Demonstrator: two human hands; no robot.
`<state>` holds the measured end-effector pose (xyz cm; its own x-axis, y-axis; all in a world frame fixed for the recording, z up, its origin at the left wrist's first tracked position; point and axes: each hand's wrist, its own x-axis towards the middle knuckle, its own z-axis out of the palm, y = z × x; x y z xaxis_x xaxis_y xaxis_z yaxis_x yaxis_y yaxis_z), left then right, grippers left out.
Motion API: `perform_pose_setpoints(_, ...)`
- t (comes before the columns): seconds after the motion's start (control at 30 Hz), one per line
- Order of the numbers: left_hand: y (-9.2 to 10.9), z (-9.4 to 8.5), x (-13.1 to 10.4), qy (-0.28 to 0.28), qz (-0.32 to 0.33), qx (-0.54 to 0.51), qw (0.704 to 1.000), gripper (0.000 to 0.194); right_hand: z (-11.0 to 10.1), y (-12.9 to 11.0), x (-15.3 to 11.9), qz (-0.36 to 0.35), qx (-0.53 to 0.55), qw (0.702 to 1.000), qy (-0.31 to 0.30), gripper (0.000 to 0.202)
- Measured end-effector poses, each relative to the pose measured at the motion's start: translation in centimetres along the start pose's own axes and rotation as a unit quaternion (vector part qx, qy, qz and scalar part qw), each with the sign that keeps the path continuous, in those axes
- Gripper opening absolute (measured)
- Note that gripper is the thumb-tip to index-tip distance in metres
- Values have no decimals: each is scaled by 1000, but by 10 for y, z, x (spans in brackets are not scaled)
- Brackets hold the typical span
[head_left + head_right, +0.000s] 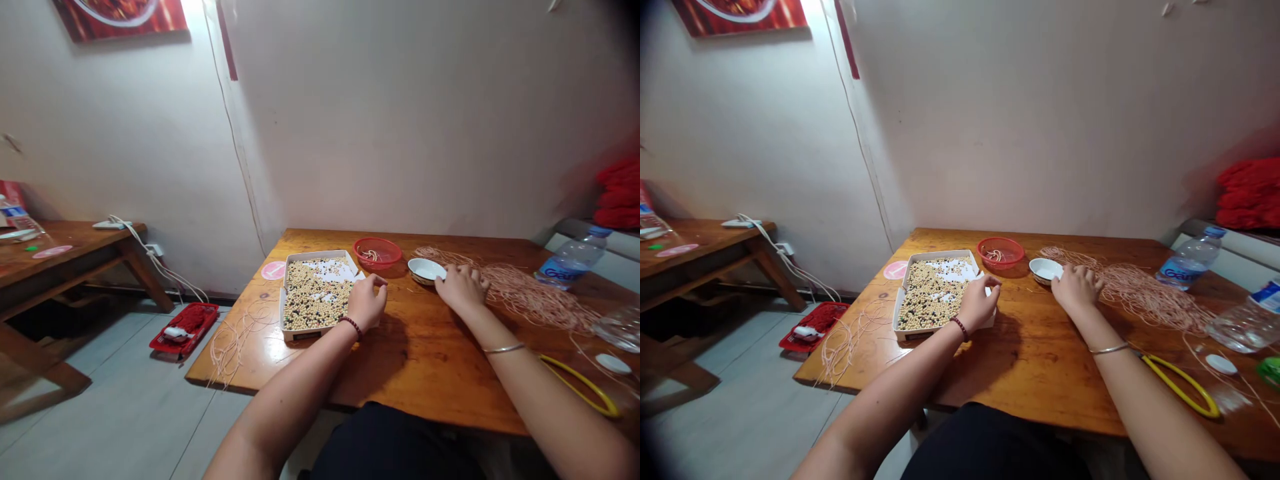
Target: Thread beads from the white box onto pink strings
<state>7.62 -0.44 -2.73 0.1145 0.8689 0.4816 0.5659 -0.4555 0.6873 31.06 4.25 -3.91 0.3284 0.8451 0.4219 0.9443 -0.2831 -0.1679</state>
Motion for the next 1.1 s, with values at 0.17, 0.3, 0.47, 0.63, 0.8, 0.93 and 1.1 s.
perform_pose_setpoints(0.17,2,0,-1,-19,-3,30,999,14,28,46,11,47,-68,983,-164,37)
perform_pose_setpoints(0.3,2,2,-2,-29,1,45,999,15,33,57,16,21,-37,986,-163,31)
perform_pose_setpoints(0.47,0,5,-2,-33,15,59,998,15,36,60,14,6,-20,998,-64,54)
perform_pose_setpoints(0.63,-1,4,-1,-33,21,70,997,15,44,58,18,8,-21,982,-188,44)
perform_pose_setpoints(0.8,1,2,2,-35,35,70,996,14,32,53,20,11,-15,988,-155,33)
perform_pose_setpoints(0.93,1,1,5,-39,37,78,995,14,26,50,22,23,13,990,-140,28)
perform_pose_setpoints(1.1,1,1,5,-39,39,79,995,14,31,51,25,36,24,991,-128,27)
